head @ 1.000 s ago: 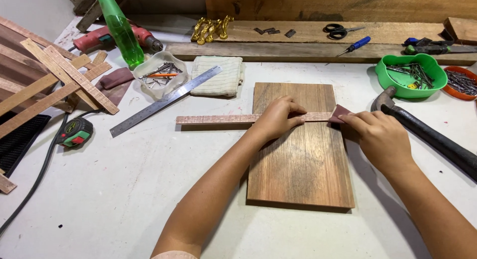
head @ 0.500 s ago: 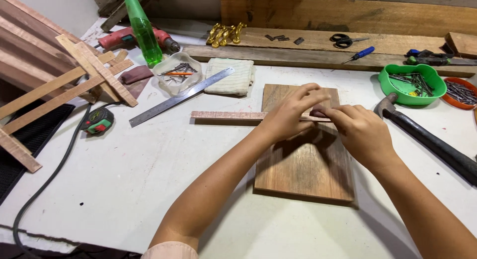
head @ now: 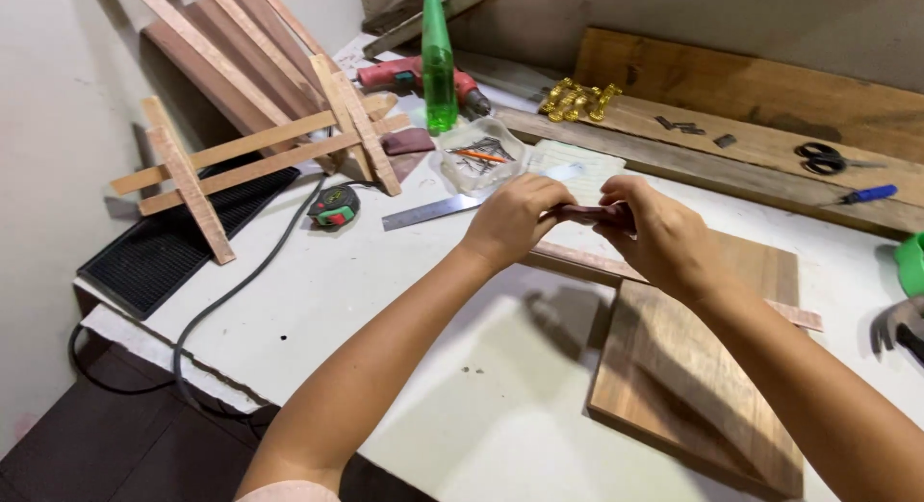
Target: The person is sanding a small wooden strip manually with a piece of sandpaper on a workbench.
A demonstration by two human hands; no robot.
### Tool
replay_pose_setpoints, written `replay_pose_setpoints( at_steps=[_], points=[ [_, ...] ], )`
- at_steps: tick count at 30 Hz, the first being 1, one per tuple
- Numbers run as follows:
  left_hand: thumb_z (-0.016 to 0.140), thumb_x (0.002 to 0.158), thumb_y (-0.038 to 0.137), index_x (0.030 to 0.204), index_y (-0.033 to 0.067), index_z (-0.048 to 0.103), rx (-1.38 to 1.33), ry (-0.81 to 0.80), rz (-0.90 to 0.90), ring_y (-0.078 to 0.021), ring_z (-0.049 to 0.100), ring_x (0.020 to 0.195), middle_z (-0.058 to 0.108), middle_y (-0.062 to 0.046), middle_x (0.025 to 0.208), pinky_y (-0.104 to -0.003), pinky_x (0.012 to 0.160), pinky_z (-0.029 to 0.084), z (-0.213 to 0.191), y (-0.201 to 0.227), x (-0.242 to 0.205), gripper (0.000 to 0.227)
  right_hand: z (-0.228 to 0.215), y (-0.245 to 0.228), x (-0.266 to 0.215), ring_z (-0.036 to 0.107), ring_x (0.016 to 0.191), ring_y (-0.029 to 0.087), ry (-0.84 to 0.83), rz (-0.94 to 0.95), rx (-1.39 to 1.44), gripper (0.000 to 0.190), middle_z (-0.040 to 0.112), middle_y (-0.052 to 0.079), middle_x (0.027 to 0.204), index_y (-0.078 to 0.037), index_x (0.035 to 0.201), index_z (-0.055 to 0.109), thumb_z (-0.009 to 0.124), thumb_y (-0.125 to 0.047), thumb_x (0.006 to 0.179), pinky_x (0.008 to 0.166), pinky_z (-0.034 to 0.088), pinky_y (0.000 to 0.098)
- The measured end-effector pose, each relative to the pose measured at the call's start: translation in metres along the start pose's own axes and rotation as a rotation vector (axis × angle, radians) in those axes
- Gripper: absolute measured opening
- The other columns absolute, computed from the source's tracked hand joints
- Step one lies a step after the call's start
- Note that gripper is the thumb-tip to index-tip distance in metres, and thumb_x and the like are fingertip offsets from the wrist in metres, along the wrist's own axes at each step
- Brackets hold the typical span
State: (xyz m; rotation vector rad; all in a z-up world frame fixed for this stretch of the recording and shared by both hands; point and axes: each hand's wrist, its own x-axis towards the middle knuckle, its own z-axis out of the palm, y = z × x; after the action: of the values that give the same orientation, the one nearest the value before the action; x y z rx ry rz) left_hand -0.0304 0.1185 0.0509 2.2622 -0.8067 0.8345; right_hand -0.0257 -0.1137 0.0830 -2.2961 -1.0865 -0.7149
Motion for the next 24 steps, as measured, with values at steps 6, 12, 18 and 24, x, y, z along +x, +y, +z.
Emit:
replay_pose_setpoints(
  at_steps=[6, 12, 18, 24],
  points=[
    [0.076, 0.081, 0.012, 0.095, 0.011, 0.072, 0.227, 0.014, -0.072, -0.0258, 0.066, 0.1, 0.069, -0.003, 0.099, -0.041, 0.091, 0.05, -0.071, -0.063, -0.034, 0.014, 0.07, -0.026, 0.075, 0.07, 0.083, 0.032, -0.11, -0.2, 0.058, 0.03, 0.07, 0.012, 0.097, -0.008, 0.115, 0.062, 0.076, -0.015, 0.089, 0.069, 0.056, 0.0421],
    [0.078, 0.083, 0.015, 0.092, 0.0114, 0.075, 0.384, 0.014, -0.104, -0.0247, 0.063, 0.098, 0.065, -0.002, 0.095, -0.041, 0.09, 0.048, -0.106, -0.114, -0.053, 0.01, 0.136, -0.032, 0.13, 0.069, 0.084, 0.033, -0.259, -0.198, 0.157, 0.025, 0.069, 0.011, 0.096, -0.008, 0.109, 0.058, 0.073, -0.016, 0.09, 0.068, 0.056, 0.044],
    [0.077, 0.08, 0.012, 0.088, 0.0117, 0.075, 0.471, 0.0, -0.1, -0.0246, 0.062, 0.098, 0.064, -0.003, 0.093, -0.04, 0.096, 0.049, -0.112, -0.15, -0.072, 0.009, 0.182, -0.031, 0.146, 0.067, 0.084, 0.034, -0.222, -0.257, 0.215, 0.026, 0.067, 0.012, 0.094, -0.007, 0.108, 0.057, 0.074, -0.017, 0.09, 0.071, 0.054, 0.0451],
    [0.077, 0.079, 0.013, 0.088, 0.0115, 0.076, 0.555, -0.086, -0.161, -0.0243, 0.062, 0.103, 0.067, -0.004, 0.098, -0.039, 0.096, 0.047, -0.101, -0.17, -0.089, 0.009, 0.2, -0.028, 0.146, 0.066, 0.098, 0.028, -0.124, -0.457, -0.041, 0.024, 0.067, 0.007, 0.104, -0.01, 0.109, 0.063, 0.071, -0.022, 0.089, 0.085, 0.053, 0.0404]
  ],
)
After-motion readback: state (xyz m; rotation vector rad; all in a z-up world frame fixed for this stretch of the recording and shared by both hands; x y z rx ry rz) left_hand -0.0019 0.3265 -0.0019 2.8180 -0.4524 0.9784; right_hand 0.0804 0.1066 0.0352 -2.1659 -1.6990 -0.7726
